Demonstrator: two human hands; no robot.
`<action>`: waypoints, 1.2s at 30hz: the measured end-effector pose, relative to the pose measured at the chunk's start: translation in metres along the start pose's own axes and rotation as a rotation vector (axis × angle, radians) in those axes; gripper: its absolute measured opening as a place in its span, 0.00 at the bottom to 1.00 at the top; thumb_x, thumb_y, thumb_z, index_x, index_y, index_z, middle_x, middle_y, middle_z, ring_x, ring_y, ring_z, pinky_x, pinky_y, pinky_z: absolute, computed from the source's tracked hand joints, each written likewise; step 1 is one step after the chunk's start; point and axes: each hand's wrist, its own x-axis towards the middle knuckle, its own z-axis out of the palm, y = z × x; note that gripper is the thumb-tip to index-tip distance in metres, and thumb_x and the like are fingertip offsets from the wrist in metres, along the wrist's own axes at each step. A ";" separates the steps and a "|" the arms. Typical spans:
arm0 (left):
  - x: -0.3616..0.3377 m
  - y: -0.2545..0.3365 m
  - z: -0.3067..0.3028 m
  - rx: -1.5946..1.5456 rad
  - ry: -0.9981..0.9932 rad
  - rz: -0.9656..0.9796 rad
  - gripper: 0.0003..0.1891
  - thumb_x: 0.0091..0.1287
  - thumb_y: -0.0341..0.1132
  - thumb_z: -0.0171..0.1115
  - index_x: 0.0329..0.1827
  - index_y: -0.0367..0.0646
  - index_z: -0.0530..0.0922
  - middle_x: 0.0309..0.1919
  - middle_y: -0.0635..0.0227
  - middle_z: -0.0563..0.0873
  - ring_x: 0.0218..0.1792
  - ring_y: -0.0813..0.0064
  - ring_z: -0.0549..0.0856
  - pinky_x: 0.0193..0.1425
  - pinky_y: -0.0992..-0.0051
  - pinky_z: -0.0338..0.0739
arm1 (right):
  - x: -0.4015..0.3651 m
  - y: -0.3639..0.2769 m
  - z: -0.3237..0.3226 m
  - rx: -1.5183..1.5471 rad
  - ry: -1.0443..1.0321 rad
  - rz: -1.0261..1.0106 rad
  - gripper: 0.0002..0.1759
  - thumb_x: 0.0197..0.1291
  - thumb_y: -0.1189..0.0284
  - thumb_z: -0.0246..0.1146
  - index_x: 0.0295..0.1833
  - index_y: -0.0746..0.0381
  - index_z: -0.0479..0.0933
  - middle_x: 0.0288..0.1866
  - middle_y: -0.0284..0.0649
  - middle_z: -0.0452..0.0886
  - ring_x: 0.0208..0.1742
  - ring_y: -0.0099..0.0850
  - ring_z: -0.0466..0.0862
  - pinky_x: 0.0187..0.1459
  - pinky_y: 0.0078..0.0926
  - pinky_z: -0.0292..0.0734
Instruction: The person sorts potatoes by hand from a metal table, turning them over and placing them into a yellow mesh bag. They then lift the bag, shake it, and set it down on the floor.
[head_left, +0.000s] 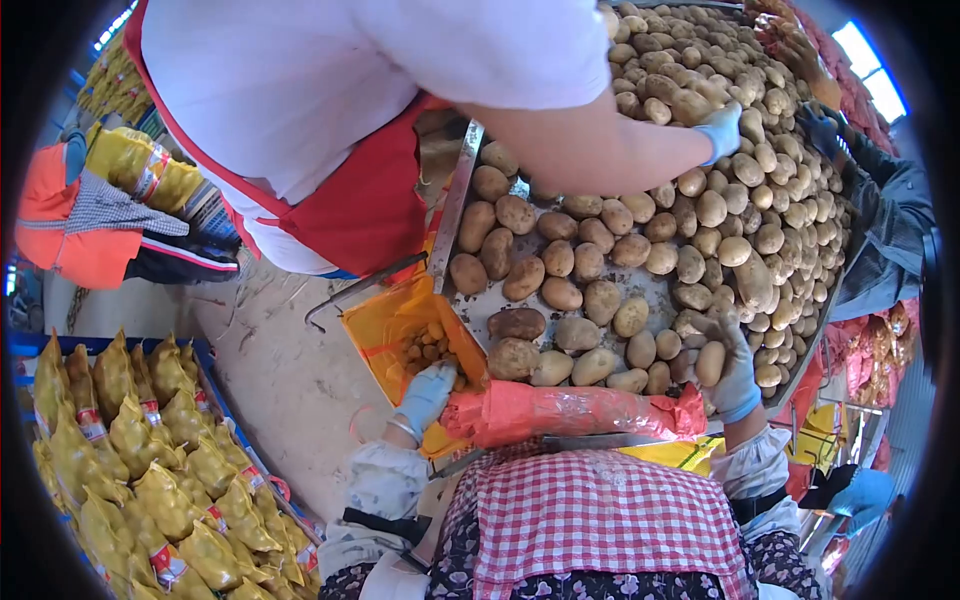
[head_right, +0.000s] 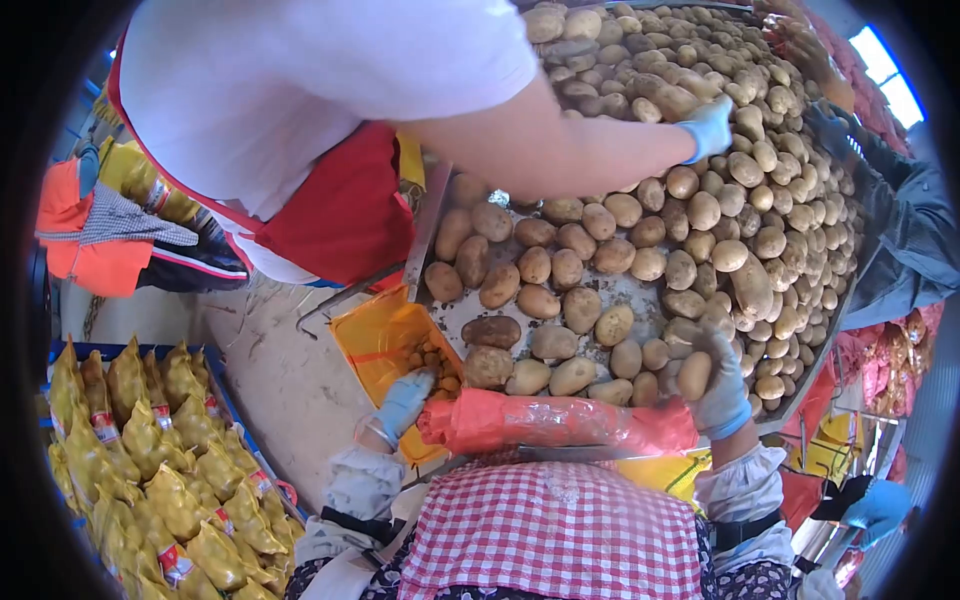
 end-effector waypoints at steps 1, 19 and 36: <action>0.007 0.005 0.003 -0.174 -0.104 -0.015 0.21 0.70 0.34 0.48 0.64 0.35 0.71 0.57 0.46 0.79 0.56 0.49 0.79 0.62 0.67 0.74 | -0.003 0.006 -0.004 0.128 -0.080 0.081 0.23 0.68 0.57 0.54 0.54 0.66 0.75 0.42 0.47 0.82 0.36 0.36 0.84 0.36 0.32 0.83; -0.053 0.110 0.050 0.352 -0.156 -0.287 0.26 0.65 0.45 0.53 0.67 0.54 0.70 0.66 0.60 0.74 0.68 0.57 0.71 0.69 0.59 0.65 | -0.063 0.018 -0.007 0.210 -0.452 0.273 0.30 0.65 0.65 0.51 0.67 0.73 0.63 0.50 0.55 0.80 0.48 0.35 0.80 0.49 0.21 0.74; -0.026 0.072 0.114 0.065 0.085 -0.109 0.32 0.60 0.41 0.62 0.70 0.51 0.66 0.65 0.54 0.72 0.67 0.49 0.68 0.72 0.59 0.63 | -0.113 0.055 -0.134 0.378 -0.472 0.220 0.35 0.64 0.57 0.55 0.68 0.70 0.62 0.45 0.50 0.81 0.23 0.26 0.76 0.24 0.14 0.71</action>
